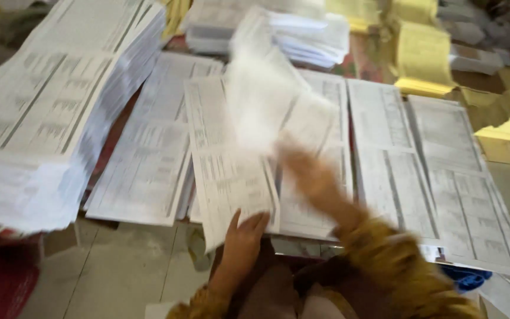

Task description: Sorting through large stacks of printed documents and applying adhesive tape to organize or bind them.

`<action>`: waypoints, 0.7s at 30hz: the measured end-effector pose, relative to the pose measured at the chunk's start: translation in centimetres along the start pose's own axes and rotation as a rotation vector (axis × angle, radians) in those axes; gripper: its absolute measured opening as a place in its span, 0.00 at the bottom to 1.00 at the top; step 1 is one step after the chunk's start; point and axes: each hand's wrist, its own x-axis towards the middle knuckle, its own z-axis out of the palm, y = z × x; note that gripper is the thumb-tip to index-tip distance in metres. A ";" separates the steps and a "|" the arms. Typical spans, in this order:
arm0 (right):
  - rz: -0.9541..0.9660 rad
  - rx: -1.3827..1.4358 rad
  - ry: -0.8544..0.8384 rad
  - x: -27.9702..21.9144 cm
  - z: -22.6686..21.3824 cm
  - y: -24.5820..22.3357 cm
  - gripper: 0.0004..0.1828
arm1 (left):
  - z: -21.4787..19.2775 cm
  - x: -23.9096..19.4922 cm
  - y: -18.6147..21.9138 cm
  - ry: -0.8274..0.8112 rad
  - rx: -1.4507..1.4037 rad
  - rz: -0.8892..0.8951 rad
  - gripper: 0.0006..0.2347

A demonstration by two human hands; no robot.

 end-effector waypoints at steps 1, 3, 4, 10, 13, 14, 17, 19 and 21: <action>-0.039 -0.043 -0.079 -0.8 2.4 2.5 0.34 | -0.2 -0.6 0.7 -0.043 -0.042 -0.055 0.27; -0.090 -0.094 -0.153 -2.9 5.0 6.7 0.25 | -0.4 -2.4 1.4 -0.087 -0.083 -0.096 0.27; -0.266 -0.992 -0.300 -4.3 5.1 8.4 0.21 | -0.3 -3.4 1.4 -0.048 -0.055 -0.096 0.21; -0.214 -1.699 -0.391 -11.6 4.5 15.2 0.23 | 1.5 -11.4 -0.5 0.246 0.173 -0.605 0.16; -0.142 -1.586 -0.341 -11.4 5.5 13.0 0.26 | -3.7 -11.3 0.8 0.267 0.097 -1.183 0.27; -0.089 -1.550 -0.312 -11.0 6.0 12.0 0.29 | -6.4 -11.0 1.5 0.151 0.054 -1.336 0.45; -0.265 -1.566 -0.167 -9.0 5.6 10.2 0.41 | 1.3 -17.4 -0.1 0.662 -0.511 -1.118 0.24; -0.269 -1.500 -0.124 -8.5 5.6 9.6 0.39 | -3.2 -8.5 2.0 0.732 -0.939 -1.562 0.22; -0.272 -1.435 -0.076 -8.7 5.6 10.0 0.38 | -6.0 -4.5 2.7 0.751 -1.406 -1.977 0.20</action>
